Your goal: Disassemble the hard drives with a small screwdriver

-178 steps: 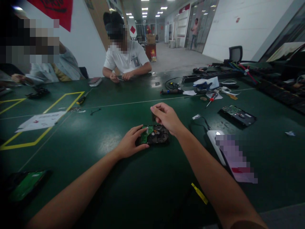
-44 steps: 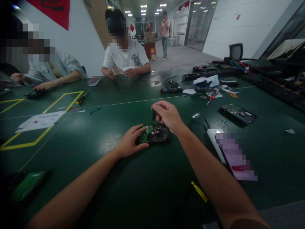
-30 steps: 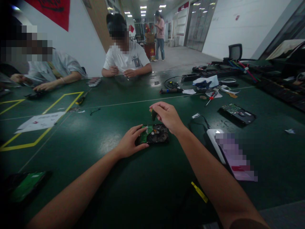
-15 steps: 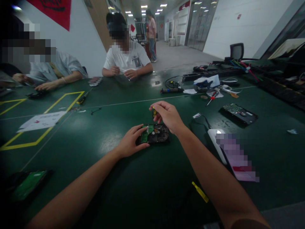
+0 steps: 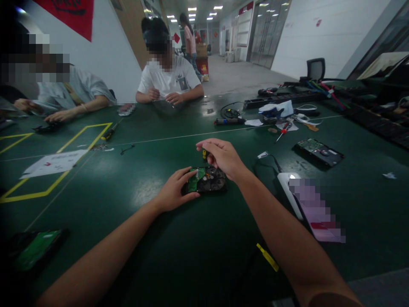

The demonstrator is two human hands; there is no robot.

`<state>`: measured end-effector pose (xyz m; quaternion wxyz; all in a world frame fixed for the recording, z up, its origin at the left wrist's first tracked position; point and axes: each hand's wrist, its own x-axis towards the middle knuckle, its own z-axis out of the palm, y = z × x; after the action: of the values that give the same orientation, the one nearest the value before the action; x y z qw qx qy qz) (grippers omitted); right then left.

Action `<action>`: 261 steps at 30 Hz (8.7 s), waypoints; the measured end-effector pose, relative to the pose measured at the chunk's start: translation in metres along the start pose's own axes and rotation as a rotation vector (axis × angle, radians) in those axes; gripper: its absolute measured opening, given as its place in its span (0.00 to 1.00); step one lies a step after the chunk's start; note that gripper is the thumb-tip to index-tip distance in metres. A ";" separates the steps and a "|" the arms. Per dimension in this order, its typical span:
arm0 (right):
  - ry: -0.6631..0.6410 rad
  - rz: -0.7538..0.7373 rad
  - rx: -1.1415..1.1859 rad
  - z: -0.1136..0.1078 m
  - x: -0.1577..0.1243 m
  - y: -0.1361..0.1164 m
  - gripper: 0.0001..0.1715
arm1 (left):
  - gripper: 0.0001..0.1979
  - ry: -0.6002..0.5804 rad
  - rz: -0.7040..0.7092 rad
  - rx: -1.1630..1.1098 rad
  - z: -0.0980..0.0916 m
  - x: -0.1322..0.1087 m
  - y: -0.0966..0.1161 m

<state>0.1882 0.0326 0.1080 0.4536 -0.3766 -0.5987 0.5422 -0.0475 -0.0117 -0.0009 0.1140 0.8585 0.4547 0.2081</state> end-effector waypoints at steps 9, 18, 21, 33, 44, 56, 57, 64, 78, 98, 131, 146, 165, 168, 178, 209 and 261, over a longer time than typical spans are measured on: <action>0.176 -0.043 -0.025 0.000 0.003 0.004 0.15 | 0.42 0.006 0.001 0.006 0.001 0.000 0.000; 0.070 0.007 0.027 -0.002 0.004 0.004 0.16 | 0.42 0.002 0.005 -0.006 0.000 0.000 0.000; 0.094 0.014 0.014 -0.002 0.005 0.007 0.15 | 0.42 0.008 0.010 -0.005 0.000 0.001 0.000; -0.028 0.003 0.011 0.001 -0.002 -0.002 0.14 | 0.43 0.001 0.003 0.004 0.000 0.000 -0.001; 0.118 -0.027 0.010 0.002 0.001 0.004 0.16 | 0.42 0.008 0.017 0.001 0.000 0.000 0.000; 0.044 -0.006 0.059 -0.002 0.005 0.009 0.16 | 0.43 0.005 0.009 -0.001 0.000 0.001 0.000; 0.043 -0.008 0.052 -0.002 0.005 0.009 0.15 | 0.42 0.006 0.011 -0.001 0.000 0.001 0.000; 0.076 -0.034 0.019 -0.001 0.005 0.011 0.15 | 0.42 0.011 0.014 -0.001 0.000 0.000 0.000; -0.027 -0.006 -0.057 -0.001 0.005 0.013 0.21 | 0.43 0.015 0.021 -0.004 0.001 0.001 -0.001; 0.009 0.067 0.036 0.004 0.001 0.009 0.23 | 0.42 0.004 0.008 0.001 0.000 0.000 0.000; -0.075 0.128 0.351 0.003 0.001 0.011 0.12 | 0.42 -0.001 0.002 0.005 0.000 0.001 0.000; -0.074 0.122 0.408 0.002 0.003 0.012 0.13 | 0.43 -0.001 0.000 0.000 -0.001 0.001 0.001; -0.056 0.087 0.313 0.001 0.002 0.009 0.10 | 0.42 0.001 0.009 0.016 0.001 0.000 0.000; -0.005 0.084 0.215 -0.002 0.003 0.008 0.12 | 0.42 -0.002 0.004 0.014 0.000 0.000 0.000; -0.008 0.117 0.172 0.002 0.000 0.005 0.15 | 0.42 0.002 0.014 0.013 0.000 0.000 -0.001; -0.091 0.053 0.168 0.004 -0.002 0.004 0.15 | 0.42 0.016 0.013 0.002 -0.001 0.001 0.000; -0.053 0.055 0.173 0.003 0.002 0.009 0.12 | 0.42 0.017 0.015 0.015 0.001 0.000 -0.001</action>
<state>0.1841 0.0344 0.0991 0.4533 -0.3379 -0.5509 0.6140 -0.0474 -0.0108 -0.0024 0.1021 0.8609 0.4508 0.2126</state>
